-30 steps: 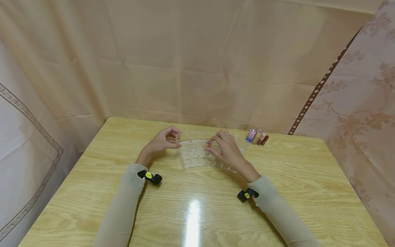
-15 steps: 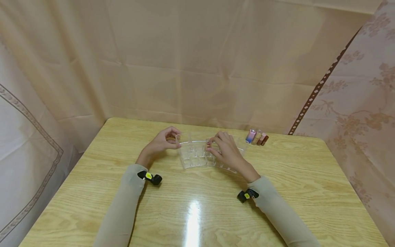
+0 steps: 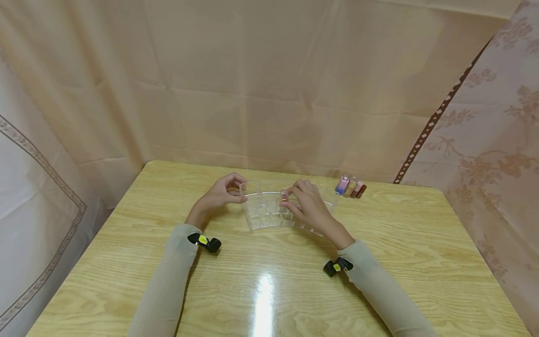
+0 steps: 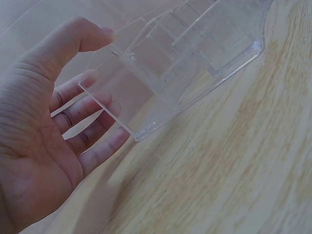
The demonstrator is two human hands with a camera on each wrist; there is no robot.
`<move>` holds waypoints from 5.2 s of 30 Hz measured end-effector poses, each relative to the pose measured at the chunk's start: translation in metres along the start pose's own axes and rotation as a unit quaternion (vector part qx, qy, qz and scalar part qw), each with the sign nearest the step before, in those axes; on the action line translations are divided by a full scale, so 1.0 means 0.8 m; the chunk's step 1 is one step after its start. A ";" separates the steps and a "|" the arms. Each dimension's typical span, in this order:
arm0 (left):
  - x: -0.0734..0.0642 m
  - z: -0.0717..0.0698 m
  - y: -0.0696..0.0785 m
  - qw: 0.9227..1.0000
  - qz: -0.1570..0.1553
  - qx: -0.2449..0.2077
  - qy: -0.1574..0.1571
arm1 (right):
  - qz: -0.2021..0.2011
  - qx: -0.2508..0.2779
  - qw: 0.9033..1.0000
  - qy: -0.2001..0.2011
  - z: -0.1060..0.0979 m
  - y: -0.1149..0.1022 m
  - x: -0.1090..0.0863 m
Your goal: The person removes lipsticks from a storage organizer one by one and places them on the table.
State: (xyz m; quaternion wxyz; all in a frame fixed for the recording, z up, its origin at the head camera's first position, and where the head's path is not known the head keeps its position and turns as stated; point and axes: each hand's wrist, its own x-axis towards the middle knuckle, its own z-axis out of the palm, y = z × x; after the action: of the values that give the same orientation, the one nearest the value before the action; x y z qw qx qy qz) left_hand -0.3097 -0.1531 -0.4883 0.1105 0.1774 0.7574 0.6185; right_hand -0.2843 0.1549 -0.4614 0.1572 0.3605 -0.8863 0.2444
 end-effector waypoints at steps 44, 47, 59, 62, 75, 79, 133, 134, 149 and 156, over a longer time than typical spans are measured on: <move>-0.004 0.001 0.000 1.000 -0.010 -0.019 0.000 | -0.006 0.029 1.000 -0.001 -0.010 0.000 -0.001; -0.004 0.002 0.001 1.000 -0.010 -0.018 0.003 | -0.010 0.026 1.000 0.004 -0.011 -0.001 -0.002; -0.004 0.003 0.002 1.000 -0.021 -0.015 0.013 | -0.017 0.029 0.999 0.010 -0.010 0.003 -0.001; -0.003 0.004 0.001 1.000 -0.021 -0.015 0.012 | -0.017 0.030 0.999 0.010 -0.010 0.003 -0.001; -0.003 0.004 0.002 1.000 -0.015 -0.012 0.011 | -0.018 0.028 0.999 0.011 -0.012 0.001 0.000; -0.004 0.004 0.002 1.000 -0.016 -0.012 0.013 | -0.013 0.027 1.000 0.009 -0.013 0.000 -0.001; 0.002 -0.001 -0.003 1.000 -0.005 -0.003 0.009 | -0.028 0.025 0.999 0.026 -0.026 -0.005 0.003; 0.002 -0.001 -0.003 1.000 -0.005 -0.002 0.009 | -0.028 0.024 0.999 0.025 -0.027 -0.006 0.003; 0.000 0.000 -0.002 1.000 -0.002 0.000 0.008 | -0.036 0.026 0.999 0.029 -0.023 -0.006 0.002; -0.001 0.001 -0.004 1.000 -0.002 -0.011 0.006 | -0.037 0.029 0.999 0.022 -0.024 -0.007 0.001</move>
State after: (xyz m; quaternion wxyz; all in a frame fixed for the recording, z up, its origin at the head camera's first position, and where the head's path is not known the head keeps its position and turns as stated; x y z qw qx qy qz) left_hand -0.3094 -0.1536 -0.4917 0.1091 0.1703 0.7516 0.6278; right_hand -0.2790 0.1619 -0.4432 0.1754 0.3916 -0.8615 0.2716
